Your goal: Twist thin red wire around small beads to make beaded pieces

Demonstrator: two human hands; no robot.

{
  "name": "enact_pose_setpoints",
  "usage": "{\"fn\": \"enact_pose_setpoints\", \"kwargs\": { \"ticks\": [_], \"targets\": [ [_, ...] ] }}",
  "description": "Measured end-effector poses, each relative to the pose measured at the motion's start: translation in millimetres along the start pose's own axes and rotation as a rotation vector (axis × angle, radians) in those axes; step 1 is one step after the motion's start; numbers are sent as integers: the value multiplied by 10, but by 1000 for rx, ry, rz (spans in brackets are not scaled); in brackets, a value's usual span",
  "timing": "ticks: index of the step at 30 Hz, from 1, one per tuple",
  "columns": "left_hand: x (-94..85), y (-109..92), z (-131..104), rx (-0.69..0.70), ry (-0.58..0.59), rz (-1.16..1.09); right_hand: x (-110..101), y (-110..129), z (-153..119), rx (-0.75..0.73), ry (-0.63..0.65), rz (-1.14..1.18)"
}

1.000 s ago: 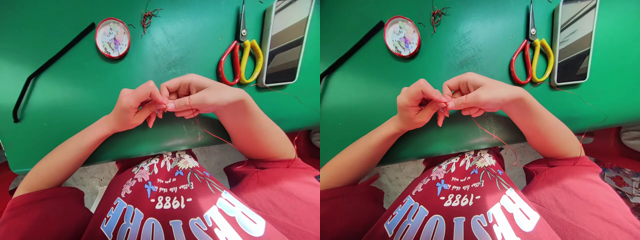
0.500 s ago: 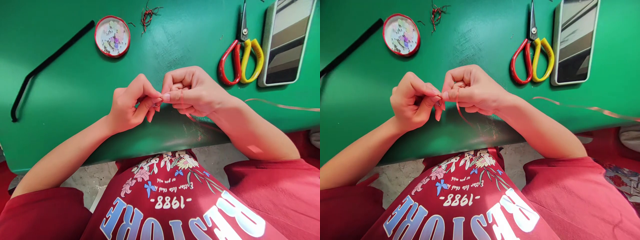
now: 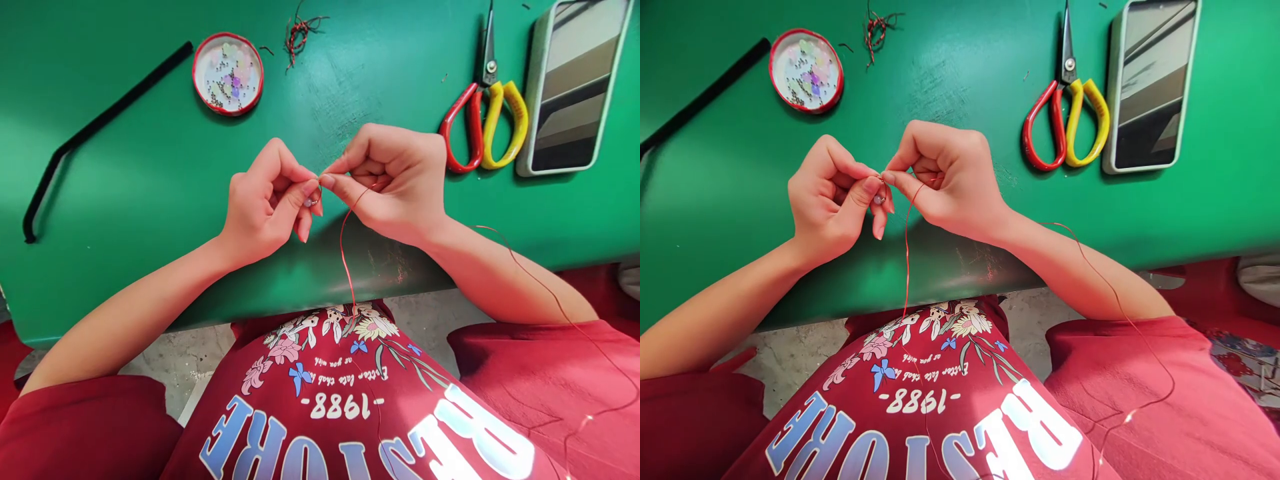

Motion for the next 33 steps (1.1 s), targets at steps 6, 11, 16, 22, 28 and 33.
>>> {"fn": "enact_pose_setpoints", "kwargs": {
  "ticks": [6, 11, 16, 22, 28, 33],
  "targets": [
    [27, 56, 0, -35, 35, -12, -26, 227, -146, -292, -119, -456],
    [16, 41, 6, -14, 8, -17, 119, 239, -229, -491, -98, -807],
    [17, 78, 24, -52, 60, 15, 1, 276, -110, -482, -81, -704],
    [85, -8, 39, 90, 161, 113, 38, 257, -39, -341, 266, -528],
    [133, -22, 46, 81, 218, 122, 67, 174, -15, -234, 396, -461],
    [196, 36, 33, -108, 286, -138, 137, 44, -11, 16, 627, -46]
  ]
}}
Point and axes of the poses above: each hand's wrist, its own z-axis towards the middle knuckle, its own x-axis out of the palm, y = z × x, the point moved 9 cm from there along z, towards the middle knuckle, and after that the axes turned 5 degrees about x, right-handed, at the moved point
